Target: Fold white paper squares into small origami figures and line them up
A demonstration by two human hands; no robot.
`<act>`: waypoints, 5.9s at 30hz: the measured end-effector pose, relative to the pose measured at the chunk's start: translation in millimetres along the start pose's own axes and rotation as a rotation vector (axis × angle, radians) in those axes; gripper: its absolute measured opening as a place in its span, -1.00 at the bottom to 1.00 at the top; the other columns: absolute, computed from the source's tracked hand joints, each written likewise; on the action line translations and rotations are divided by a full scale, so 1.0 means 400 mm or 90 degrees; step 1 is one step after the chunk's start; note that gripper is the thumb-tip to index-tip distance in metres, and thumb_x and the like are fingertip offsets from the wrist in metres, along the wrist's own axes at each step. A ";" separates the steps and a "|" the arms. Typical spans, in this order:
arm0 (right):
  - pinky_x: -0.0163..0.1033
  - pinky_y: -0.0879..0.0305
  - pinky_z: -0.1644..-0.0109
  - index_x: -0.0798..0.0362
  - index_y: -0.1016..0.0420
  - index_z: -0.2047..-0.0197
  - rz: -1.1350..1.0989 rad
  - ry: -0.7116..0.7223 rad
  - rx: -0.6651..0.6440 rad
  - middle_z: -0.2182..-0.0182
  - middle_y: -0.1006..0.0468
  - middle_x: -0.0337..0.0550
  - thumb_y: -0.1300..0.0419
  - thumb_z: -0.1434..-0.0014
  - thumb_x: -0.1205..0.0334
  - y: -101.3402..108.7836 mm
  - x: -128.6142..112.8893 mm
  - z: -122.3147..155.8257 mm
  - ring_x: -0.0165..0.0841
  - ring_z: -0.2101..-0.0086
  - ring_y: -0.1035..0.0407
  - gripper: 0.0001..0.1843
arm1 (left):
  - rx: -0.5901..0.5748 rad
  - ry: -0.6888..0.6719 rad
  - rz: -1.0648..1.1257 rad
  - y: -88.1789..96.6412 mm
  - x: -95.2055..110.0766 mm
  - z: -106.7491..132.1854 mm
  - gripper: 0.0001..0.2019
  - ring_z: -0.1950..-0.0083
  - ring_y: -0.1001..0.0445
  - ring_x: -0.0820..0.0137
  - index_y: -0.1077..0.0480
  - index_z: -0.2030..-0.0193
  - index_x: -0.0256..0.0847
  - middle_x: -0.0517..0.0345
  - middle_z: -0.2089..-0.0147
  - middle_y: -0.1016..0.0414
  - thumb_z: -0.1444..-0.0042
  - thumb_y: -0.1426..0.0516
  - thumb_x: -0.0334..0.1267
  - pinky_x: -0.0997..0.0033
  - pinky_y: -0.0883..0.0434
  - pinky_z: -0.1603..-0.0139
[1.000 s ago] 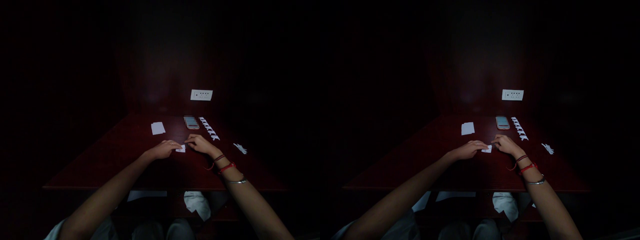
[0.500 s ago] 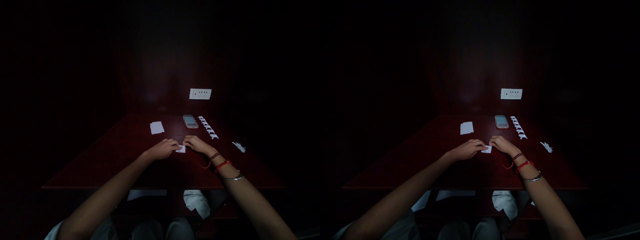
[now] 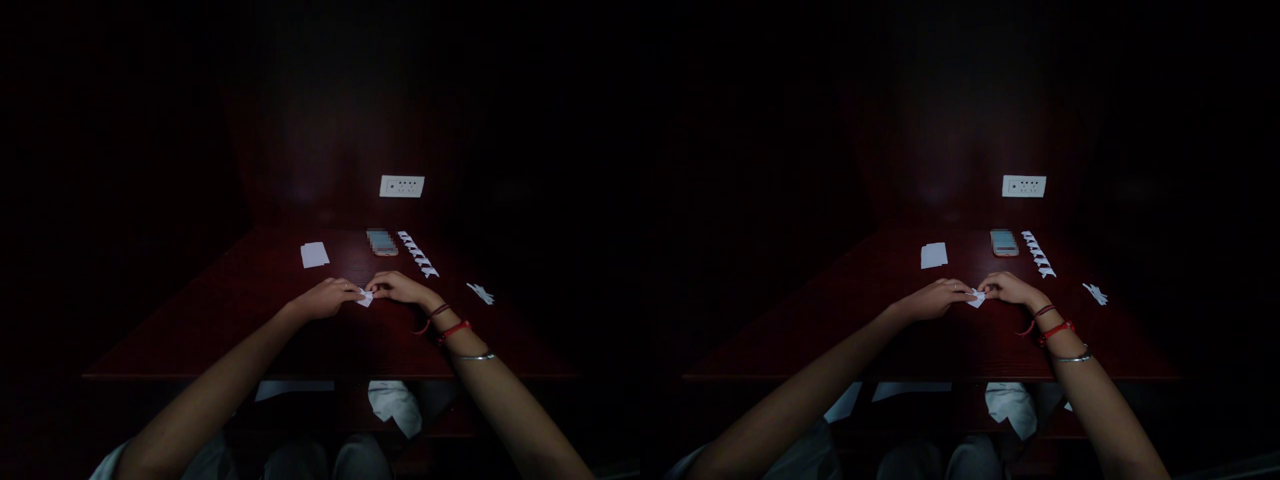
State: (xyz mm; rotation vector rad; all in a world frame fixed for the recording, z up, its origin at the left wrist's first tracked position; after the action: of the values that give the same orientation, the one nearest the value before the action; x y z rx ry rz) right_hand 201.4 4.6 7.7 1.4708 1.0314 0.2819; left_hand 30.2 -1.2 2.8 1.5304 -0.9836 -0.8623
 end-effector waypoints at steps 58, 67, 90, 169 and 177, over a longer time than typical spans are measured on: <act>-0.43 -0.13 0.45 0.15 -0.43 0.50 -0.114 -0.328 0.074 0.55 -0.45 -0.22 -0.11 0.21 0.26 -0.036 0.077 -0.026 -0.47 0.51 -0.28 -0.84 | -0.017 0.053 0.034 -0.011 0.023 -0.027 -0.47 -0.03 -0.11 0.41 -0.06 -0.03 -0.04 0.25 -0.06 -0.13 0.11 0.12 -0.57 0.40 -0.09 0.04; -0.42 -0.12 0.48 0.13 -0.38 0.47 -0.094 -0.357 0.154 0.56 -0.41 -0.23 -0.16 0.23 0.25 -0.030 0.084 -0.016 -0.50 0.54 -0.25 -0.83 | -0.030 0.063 0.047 -0.016 0.017 -0.027 -0.45 -0.04 -0.10 0.38 -0.07 -0.03 -0.05 0.23 -0.07 -0.10 0.13 0.12 -0.58 0.37 -0.09 0.04; -0.42 -0.11 0.48 0.14 -0.32 0.48 -0.259 -0.334 0.150 0.58 -0.30 -0.31 -0.22 0.34 0.30 -0.048 0.098 -0.018 -0.54 0.56 -0.18 -0.75 | -0.028 0.057 0.048 -0.020 0.015 -0.029 -0.45 -0.04 -0.08 0.40 -0.05 -0.04 -0.02 0.26 -0.07 -0.10 0.11 0.13 -0.57 0.36 -0.07 0.03; -0.36 -0.14 0.34 0.07 -0.37 0.16 -0.088 -0.099 0.097 0.46 -0.38 -0.20 -0.07 0.03 0.20 -0.002 0.012 -0.004 -0.47 0.46 -0.23 -0.68 | 0.199 0.219 0.148 -0.005 -0.074 -0.004 -0.68 0.26 -0.30 0.46 -0.10 0.01 -0.20 0.16 0.28 -0.31 -0.07 0.08 -0.28 0.47 -0.24 0.22; -0.31 -0.14 0.21 0.02 -0.41 0.20 0.012 0.006 0.065 0.33 -0.33 -0.15 -0.11 0.05 0.19 -0.015 0.008 -0.006 -0.43 0.31 -0.22 -0.71 | 0.070 0.006 0.084 0.018 -0.025 0.001 -0.79 0.13 -0.26 0.45 -0.29 0.17 -0.14 0.19 0.15 -0.29 -0.08 0.08 -0.25 0.49 -0.18 0.10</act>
State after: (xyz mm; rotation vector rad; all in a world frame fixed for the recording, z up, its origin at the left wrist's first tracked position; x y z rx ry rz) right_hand 199.1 7.7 1.7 1.5732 1.0531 0.2533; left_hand 24.7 7.3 10.2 1.5412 -1.1272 -0.7178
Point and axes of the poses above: each hand's wrist, its own z-axis away from the middle knuckle, its own y-axis out of the back of the hand, x = y × z, the point moved 3 cm from there along -z, towards the middle knuckle
